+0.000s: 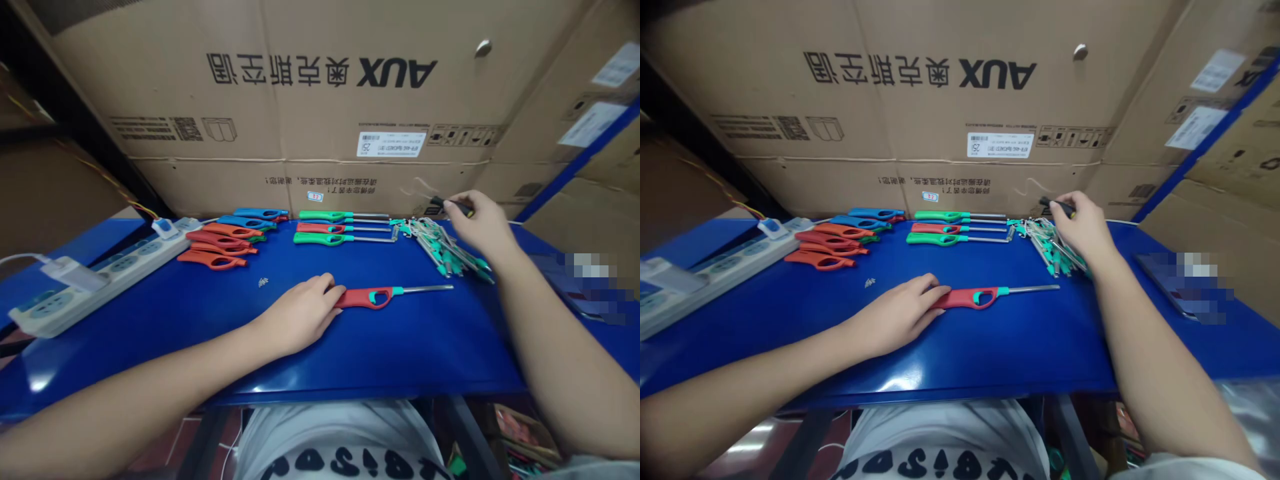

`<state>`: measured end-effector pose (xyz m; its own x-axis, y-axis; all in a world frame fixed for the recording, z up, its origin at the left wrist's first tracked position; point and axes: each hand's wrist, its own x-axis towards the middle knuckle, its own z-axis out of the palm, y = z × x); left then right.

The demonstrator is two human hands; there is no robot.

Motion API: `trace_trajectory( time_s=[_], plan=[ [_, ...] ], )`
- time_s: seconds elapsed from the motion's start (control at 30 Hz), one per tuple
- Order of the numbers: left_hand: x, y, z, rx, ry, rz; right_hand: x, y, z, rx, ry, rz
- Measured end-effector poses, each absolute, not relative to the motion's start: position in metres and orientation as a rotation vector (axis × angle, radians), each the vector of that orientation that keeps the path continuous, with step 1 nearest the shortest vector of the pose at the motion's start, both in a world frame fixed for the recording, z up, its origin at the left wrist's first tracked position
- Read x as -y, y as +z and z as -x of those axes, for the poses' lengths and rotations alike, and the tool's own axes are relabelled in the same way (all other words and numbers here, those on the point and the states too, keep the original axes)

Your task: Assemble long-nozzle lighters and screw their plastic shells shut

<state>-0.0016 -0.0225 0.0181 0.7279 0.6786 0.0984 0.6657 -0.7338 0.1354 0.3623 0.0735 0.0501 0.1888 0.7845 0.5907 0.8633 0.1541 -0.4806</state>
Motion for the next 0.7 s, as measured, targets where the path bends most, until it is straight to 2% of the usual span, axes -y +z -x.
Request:
trace_trajectory(
  time_s=[0.1, 0.17, 0.23, 0.37, 0.7],
  plan=[
    [0.024, 0.018, 0.000, -1.094, 0.227, -2.840, -0.053, 0.040, -0.289, 1.719, 0.147, 1.510],
    [0.025, 0.016, 0.000, -1.063, 0.272, -2.835, -0.034, 0.029, -0.245, 1.784, 0.700, 1.400],
    [0.026, 0.014, 0.000, -1.010, 0.326, -2.830, -0.017, 0.018, -0.215, 1.864, 0.945, 1.224],
    [0.030, 0.013, -0.001, -0.931, 0.366, -2.862, -0.005, 0.008, -0.188, 2.016, 1.036, 0.990],
    [0.030, 0.017, 0.000, -0.997, 0.290, -2.946, -0.031, 0.000, -0.151, 1.631, 1.189, 1.169]
  ],
)
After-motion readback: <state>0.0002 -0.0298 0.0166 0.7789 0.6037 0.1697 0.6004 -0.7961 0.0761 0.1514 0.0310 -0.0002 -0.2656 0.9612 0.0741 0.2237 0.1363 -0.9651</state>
